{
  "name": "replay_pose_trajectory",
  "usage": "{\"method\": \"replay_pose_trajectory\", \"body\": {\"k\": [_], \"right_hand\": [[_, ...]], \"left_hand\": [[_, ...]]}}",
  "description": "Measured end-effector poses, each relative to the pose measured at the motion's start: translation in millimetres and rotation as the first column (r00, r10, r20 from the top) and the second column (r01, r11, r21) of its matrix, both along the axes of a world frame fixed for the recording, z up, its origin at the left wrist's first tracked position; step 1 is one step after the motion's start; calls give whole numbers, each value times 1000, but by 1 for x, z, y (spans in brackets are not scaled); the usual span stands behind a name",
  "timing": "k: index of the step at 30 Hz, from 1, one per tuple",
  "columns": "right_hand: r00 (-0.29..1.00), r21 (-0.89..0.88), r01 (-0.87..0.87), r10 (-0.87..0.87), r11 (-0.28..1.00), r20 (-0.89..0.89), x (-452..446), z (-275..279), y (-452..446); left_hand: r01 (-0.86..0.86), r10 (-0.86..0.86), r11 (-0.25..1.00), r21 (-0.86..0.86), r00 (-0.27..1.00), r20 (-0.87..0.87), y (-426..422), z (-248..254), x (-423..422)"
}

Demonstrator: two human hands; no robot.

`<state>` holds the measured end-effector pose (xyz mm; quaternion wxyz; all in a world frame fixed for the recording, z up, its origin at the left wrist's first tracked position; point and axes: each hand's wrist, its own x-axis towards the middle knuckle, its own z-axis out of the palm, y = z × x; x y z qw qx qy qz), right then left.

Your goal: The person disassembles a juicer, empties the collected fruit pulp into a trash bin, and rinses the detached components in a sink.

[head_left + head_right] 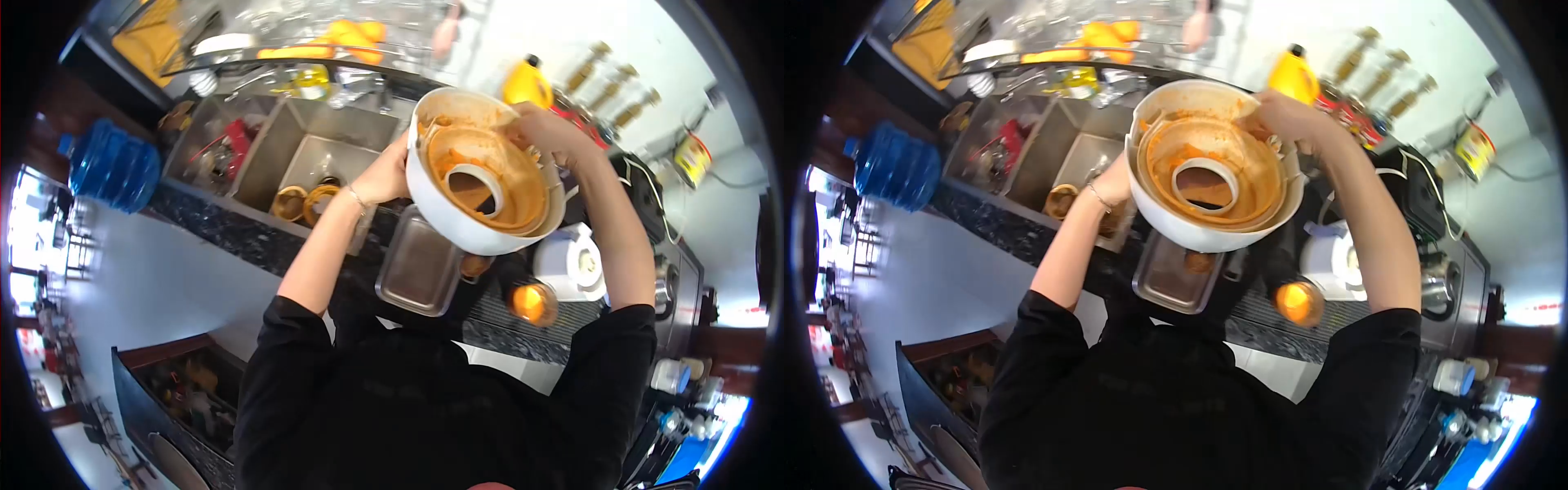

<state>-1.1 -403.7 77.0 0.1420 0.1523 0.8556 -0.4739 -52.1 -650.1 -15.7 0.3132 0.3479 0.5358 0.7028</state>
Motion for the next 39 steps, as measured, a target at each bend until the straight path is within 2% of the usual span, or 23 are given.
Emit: {"method": "replay_pose_trajectory", "body": {"k": [1, 3, 4, 5, 6, 7, 8, 9, 13, 19, 23, 24, 28, 30, 31, 33, 35, 39], "right_hand": [[1000, -5, -20, 20, 1000, 23, -33, -5, -31], [988, 16, -157, 157, 987, 3, -58, -13, -89], [985, 85, -168, 171, 982, -26, -69, -23, -114], [981, 150, -179, 188, 972, -52, -96, -33, -140], [976, 159, -196, 208, 968, -64, -112, -46, -167], [965, 179, -203, 227, 963, -131, -124, -60, -191], [951, 197, -211, 247, 957, -183, -137, -69, -212], [948, 206, -234, 270, 950, -167, -151, -72, -231], [944, 235, -274, 307, 933, -117, -199, -87, -292], [953, 190, -252, 278, 949, -119, -234, -142, -296], [991, -50, -115, 112, 992, -72, -238, -144, -290], [993, -49, -102, 99, 994, -69, -239, -145, -286], [993, -44, 59, -63, 997, -104, -232, -147, -261], [988, -10, 120, -120, 993, -93, -225, -156, -239], [984, 20, 158, -156, 987, -85, -221, -166, -227], [973, 75, 226, -220, 971, -76, -219, -190, -211], [961, 81, 276, -275, 958, -32, -219, -216, -211], [910, 102, 392, -402, 914, 103, -223, -272, -222]], "left_hand": [[-56, 54, 998, 2, 971, 233, -26, -3, -27], [-168, 126, 986, 15, 789, 601, -71, -13, -47], [-184, 136, 983, 21, 795, 592, -95, -23, -58], [-225, 205, 974, 9, 905, 373, -119, -36, -84], [-270, 266, 963, 11, 956, 127, -143, -52, -99], [-316, 315, 949, 15, 942, -112, -164, -70, -110], [-361, 348, 932, 23, 877, -331, -183, -88, -120], [-381, 371, 924, 30, 874, -314, -199, -102, -131], [-414, 416, 907, 72, 909, -7, -253, -143, -171], [-347, 341, 938, 6, 924, 172, -273, -173, -197], [-372, 369, 927, -38, 892, 262, -270, -185, -204], [-360, 357, 932, -38, 896, 265, -269, -186, -207], [-615, 600, 788, -29, 756, 262, -268, -194, -213], [-637, 571, 771, -13, 683, 455, -279, -198, -222], [-627, 562, 779, -13, 688, 459, -284, -195, -225], [-740, 734, 671, -51, 654, 182, -296, -178, -229], [-780, 782, 623, -59, 618, 85, -306, -169, -231], [-789, 784, 612, -49, 597, 168, -319, -150, -229]]}}
